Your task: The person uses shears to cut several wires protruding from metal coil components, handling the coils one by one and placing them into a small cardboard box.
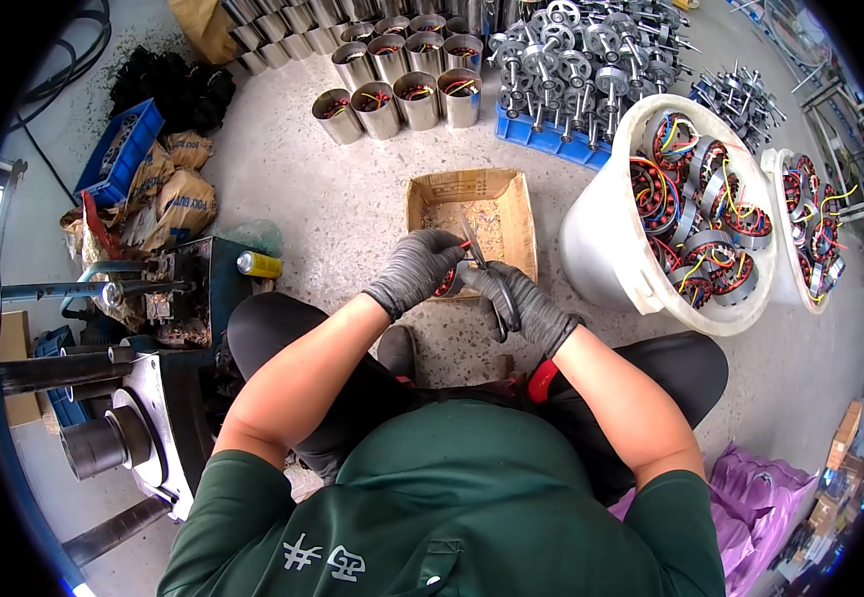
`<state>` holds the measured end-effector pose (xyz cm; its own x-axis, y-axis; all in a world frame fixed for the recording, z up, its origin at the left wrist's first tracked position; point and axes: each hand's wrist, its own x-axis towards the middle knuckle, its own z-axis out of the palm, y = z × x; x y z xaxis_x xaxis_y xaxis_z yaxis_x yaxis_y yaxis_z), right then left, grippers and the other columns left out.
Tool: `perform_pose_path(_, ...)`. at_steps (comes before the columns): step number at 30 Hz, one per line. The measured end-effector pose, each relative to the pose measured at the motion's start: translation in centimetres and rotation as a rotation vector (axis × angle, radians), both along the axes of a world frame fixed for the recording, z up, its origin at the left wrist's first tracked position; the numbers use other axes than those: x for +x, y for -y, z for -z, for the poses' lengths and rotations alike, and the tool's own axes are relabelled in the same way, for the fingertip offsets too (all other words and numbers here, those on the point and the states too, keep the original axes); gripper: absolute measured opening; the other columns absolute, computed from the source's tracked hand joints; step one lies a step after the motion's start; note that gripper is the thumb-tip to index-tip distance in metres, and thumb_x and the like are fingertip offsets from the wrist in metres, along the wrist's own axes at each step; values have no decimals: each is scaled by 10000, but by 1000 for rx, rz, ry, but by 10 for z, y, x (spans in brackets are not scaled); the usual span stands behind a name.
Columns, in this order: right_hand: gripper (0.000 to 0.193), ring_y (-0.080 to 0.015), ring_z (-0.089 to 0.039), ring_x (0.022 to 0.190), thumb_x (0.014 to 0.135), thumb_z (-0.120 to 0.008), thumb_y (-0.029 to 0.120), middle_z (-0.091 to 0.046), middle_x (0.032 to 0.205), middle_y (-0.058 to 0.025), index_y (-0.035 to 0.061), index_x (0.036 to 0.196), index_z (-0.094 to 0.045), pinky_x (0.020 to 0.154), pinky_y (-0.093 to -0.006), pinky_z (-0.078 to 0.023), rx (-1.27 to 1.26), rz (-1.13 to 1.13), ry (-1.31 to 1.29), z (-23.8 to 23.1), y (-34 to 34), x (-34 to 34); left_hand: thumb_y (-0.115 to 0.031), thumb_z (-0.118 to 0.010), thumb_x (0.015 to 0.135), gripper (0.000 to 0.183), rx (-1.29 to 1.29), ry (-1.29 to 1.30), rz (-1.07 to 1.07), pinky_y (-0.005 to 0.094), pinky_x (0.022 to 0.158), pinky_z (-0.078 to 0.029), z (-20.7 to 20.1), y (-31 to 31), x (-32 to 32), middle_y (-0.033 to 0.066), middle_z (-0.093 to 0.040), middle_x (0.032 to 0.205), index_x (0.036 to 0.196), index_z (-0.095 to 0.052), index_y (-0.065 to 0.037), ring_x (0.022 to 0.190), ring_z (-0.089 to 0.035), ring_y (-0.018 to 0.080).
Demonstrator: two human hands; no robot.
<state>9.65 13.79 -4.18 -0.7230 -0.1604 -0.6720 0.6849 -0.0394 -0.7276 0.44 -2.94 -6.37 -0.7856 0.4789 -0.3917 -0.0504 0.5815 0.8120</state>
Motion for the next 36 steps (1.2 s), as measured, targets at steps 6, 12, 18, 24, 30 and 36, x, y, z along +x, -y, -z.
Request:
perform_pose_path(6, 363, -167, -499, 340, 953, -626, 374, -503, 492, -39, 26, 857, -588, 320, -308, -389, -50, 78, -2, 26, -12, 5, -235, -679, 911, 290, -51, 16, 55, 367, 785, -548, 2, -4, -4, 174, -737, 896, 1082, -723, -5, 800, -708, 234)
perform_pose_path(12, 312, -218, -503, 369, 964, -583, 347, -584, 593, -89, 39, 913, -596, 366, -372, -421, -105, 142, 45, 50, -12, 4, -283, -664, 909, 308, 30, -100, -31, 385, 786, -540, 9, 9, -13, 190, -725, 882, 1031, -726, -8, 813, -703, 290)
perform_pose_path(18, 209, -146, -525, 466, 938, -632, 274, -504, 621, -16, 82, 924, -550, 405, -307, -422, 83, 151, -137, 65, -28, 10, -261, -674, 919, 296, 335, -98, -214, 276, 661, -495, -63, 63, -51, 40, -672, 800, 1007, -718, 18, 717, -590, 112)
perform_pose_path(24, 220, -126, -488, 435, 914, -664, 247, -487, 602, -5, 79, 950, -526, 372, -277, -384, 22, 203, -295, 52, -35, 6, -306, -681, 928, 311, 435, -125, -470, 226, 577, -426, -117, 176, -47, 19, -632, 746, 1057, -716, -25, 636, -540, 81)
perform_pose_path(30, 242, -136, -498, 430, 935, -645, 266, -497, 600, -13, 61, 1027, -555, 379, -270, -389, -77, 311, -276, 42, -31, 3, -273, -580, 964, 298, 657, 164, -909, 241, 525, -423, -98, 246, -12, 9, -589, 713, 1014, -689, 1, 555, -524, 116)
perform_pose_path(36, 194, -150, -527, 459, 944, -624, 236, -542, 634, -26, 69, 1019, -559, 394, -273, -410, -89, 399, -233, 35, -35, 2, -301, -445, 956, 295, 958, 456, -1333, 253, 450, -399, -21, 338, 31, 8, -568, 637, 921, -611, -58, 508, -528, 149)
